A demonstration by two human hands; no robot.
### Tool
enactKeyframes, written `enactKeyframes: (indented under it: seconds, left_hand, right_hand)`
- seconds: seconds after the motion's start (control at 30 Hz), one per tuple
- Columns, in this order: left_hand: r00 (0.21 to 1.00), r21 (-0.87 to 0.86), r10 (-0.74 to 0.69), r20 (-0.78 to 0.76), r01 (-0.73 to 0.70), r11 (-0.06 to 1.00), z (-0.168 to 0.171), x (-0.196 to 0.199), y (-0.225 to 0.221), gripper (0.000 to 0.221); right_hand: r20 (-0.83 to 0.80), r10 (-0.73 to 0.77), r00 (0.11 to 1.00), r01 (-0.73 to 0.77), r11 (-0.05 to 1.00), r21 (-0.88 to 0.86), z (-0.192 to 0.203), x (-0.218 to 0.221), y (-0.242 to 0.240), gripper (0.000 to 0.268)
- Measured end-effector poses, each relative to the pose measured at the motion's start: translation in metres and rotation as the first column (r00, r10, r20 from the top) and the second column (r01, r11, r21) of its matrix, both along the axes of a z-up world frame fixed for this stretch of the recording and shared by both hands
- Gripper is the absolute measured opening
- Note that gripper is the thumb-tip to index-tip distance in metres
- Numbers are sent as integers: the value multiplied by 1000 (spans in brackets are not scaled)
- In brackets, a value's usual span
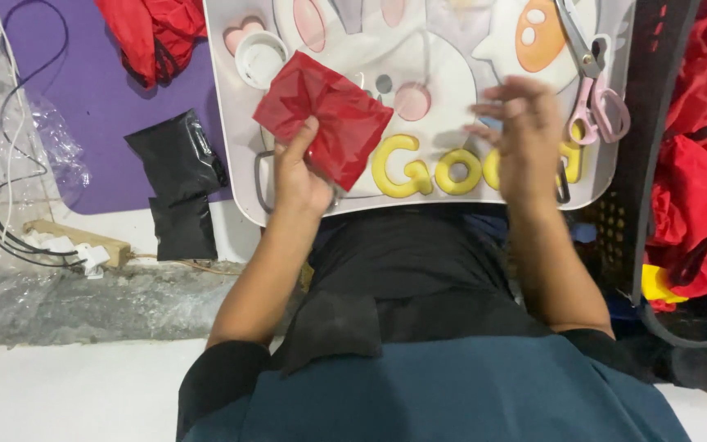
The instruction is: Folding a red garment and placing it into a clear plastic sleeve followed by a black shipping bag.
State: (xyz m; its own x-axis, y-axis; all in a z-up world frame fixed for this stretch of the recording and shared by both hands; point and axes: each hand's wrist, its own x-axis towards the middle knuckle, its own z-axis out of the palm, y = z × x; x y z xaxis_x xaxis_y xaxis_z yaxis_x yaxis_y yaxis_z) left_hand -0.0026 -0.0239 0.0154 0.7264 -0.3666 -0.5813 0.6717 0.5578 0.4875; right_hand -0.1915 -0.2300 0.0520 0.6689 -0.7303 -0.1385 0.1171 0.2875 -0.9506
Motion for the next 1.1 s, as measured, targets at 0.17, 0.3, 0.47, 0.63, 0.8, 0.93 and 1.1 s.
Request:
enactKeyframes:
  seconds: [0.17, 0.3, 0.47, 0.63, 0.8, 0.93, 1.1]
  left_hand:
    - [1000, -99, -23, -5, 23, 995, -14, -44, -18, 40]
    - [947, -121, -212, 240, 245, 962, -4, -45, 0, 65]
    - [846, 271, -388, 366, 302, 914, 20, -1, 30, 68]
    - [532, 804, -832, 160, 418, 423, 51, 36, 8, 53]
    - [282, 878, -934, 217, 362, 313, 35, 38, -15, 38]
    - [353, 858, -909, 220, 374, 352, 34, 32, -15, 22]
    - [550, 817, -822, 148, 400, 415, 39, 31, -16, 15]
  right_hand:
    - [-92, 197, 976, -190, 978, 82, -26, 47, 52, 60]
    - [-137, 202, 970, -197, 979, 47, -12, 48, 43, 55]
    - [-325, 373, 869, -357, 928, 110, 5, 32, 10, 62]
    - [-533, 420, 735, -488, 872, 14, 26, 33, 2, 68]
    - [-527, 188, 829, -327, 927, -184, 1, 27, 3, 51]
    - [-509, 76, 857, -235, 938, -254, -28, 31, 0, 29]
    - [-426, 3, 905, -77, 985, -156, -27, 36, 5, 40]
